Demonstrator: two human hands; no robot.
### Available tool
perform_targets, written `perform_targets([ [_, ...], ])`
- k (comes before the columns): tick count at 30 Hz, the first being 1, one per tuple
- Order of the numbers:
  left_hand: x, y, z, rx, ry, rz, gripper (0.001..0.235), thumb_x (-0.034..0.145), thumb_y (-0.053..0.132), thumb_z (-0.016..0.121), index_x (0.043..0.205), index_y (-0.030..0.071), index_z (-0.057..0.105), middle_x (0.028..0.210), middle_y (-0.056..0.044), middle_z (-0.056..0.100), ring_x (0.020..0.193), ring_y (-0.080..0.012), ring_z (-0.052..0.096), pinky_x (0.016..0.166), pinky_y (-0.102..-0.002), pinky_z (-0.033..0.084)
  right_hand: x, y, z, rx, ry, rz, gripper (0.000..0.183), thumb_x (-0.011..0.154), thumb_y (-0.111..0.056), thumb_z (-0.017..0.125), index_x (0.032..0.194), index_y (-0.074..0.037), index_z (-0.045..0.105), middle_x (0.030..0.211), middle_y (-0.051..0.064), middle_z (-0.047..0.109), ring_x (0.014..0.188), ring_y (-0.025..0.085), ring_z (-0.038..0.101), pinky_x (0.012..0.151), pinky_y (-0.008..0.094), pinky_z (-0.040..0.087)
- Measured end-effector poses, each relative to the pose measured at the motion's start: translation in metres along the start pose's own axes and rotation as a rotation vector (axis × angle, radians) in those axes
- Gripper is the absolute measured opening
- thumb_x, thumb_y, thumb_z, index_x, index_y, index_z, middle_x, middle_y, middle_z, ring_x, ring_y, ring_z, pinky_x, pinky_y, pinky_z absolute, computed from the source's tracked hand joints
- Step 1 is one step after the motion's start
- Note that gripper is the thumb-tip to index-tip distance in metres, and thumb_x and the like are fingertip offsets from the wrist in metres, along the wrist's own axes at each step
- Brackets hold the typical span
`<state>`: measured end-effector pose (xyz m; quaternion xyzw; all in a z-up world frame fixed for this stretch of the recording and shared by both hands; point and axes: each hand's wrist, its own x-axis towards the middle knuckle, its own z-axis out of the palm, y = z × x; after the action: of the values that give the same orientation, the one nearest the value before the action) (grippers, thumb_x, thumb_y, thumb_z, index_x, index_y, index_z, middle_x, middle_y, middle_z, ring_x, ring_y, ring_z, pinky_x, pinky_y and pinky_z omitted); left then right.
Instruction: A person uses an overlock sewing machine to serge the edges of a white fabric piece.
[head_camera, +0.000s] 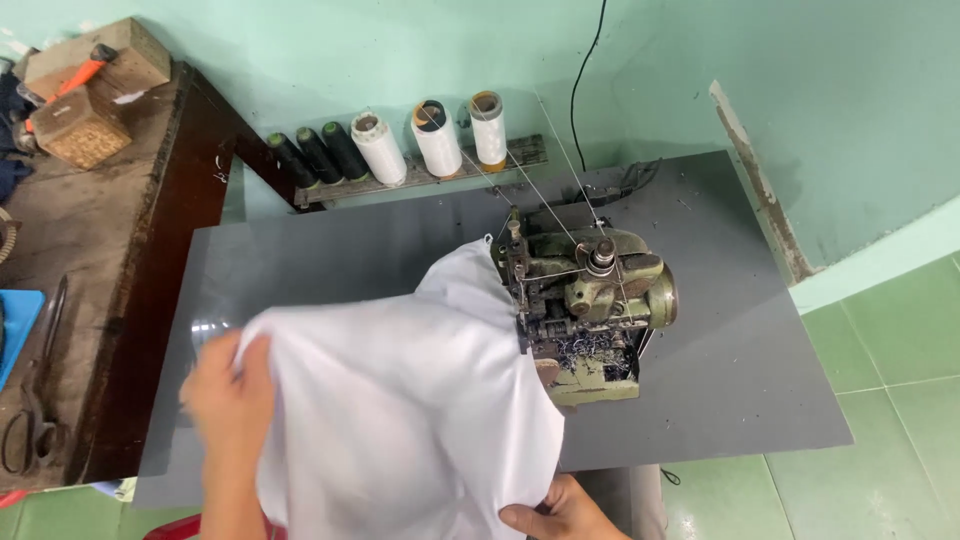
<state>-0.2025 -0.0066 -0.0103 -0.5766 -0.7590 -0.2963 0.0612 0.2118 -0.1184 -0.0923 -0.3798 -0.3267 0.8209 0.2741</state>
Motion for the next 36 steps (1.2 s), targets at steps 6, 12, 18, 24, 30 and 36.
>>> perform_targets([
  [6,-0.073,0.059,0.107,-0.216,-0.098,0.513,0.046,0.107,0.021,0.055,0.15,0.005,0.048,0.149,-0.014,0.053,0.134,-0.0307,0.054,0.114,-0.05,0.042,-0.001,0.0,0.003,0.065,0.102,0.036,0.022,0.09,-0.016,0.079,0.095,0.005,0.085,0.086,0.007,0.081,0.083,0.016,0.072,0.074,0.027,0.046],
  [12,-0.1,0.211,0.019,-0.237,-0.152,0.992,0.067,0.108,0.058,0.037,0.138,0.003,0.06,0.144,-0.021,0.058,0.136,-0.0398,0.055,0.116,-0.053,0.043,0.005,0.012,-0.017,-0.118,0.001,-0.152,0.033,0.091,-0.025,0.076,0.108,0.002,0.083,0.095,0.003,0.082,0.089,0.009,0.07,0.077,0.025,0.055],
  [18,-0.095,0.208,0.035,-0.186,-0.21,0.983,0.07,0.109,0.062,0.027,0.142,0.011,0.061,0.149,-0.02,0.054,0.141,-0.0402,0.049,0.118,-0.053,0.038,0.002,-0.004,-0.013,-0.106,0.054,-0.023,0.033,0.085,-0.025,0.083,0.103,0.002,0.085,0.091,0.003,0.081,0.087,0.01,0.07,0.076,0.024,0.053],
  [24,-0.074,0.207,0.035,-0.234,-0.296,1.009,0.068,0.106,0.063,0.032,0.139,0.011,0.062,0.149,-0.021,0.053,0.141,-0.0414,0.048,0.119,-0.054,0.035,0.014,-0.001,-0.012,-0.243,0.0,-0.095,0.028,0.089,-0.029,0.081,0.098,-0.002,0.082,0.091,-0.002,0.079,0.089,0.006,0.068,0.076,0.024,0.053],
  [30,-0.048,0.204,0.038,-0.293,-0.39,1.077,0.066,0.104,0.062,0.038,0.14,0.013,0.062,0.148,-0.023,0.052,0.143,-0.0434,0.045,0.122,-0.057,0.03,0.032,0.004,0.004,-0.448,-0.037,-0.322,0.035,0.1,-0.037,0.075,0.08,-0.01,0.064,0.08,-0.006,0.06,0.079,0.006,0.054,0.068,0.028,0.043],
  [36,-0.03,0.2,0.038,-0.306,-0.432,1.136,0.068,0.106,0.063,0.027,0.142,0.016,0.059,0.149,-0.025,0.05,0.146,-0.0462,0.039,0.124,-0.059,0.023,0.061,-0.004,0.036,-0.469,-0.017,-0.55,0.008,0.099,-0.013,0.071,0.098,-0.006,0.071,0.094,-0.002,0.074,0.092,0.011,0.068,0.079,0.033,0.057],
])
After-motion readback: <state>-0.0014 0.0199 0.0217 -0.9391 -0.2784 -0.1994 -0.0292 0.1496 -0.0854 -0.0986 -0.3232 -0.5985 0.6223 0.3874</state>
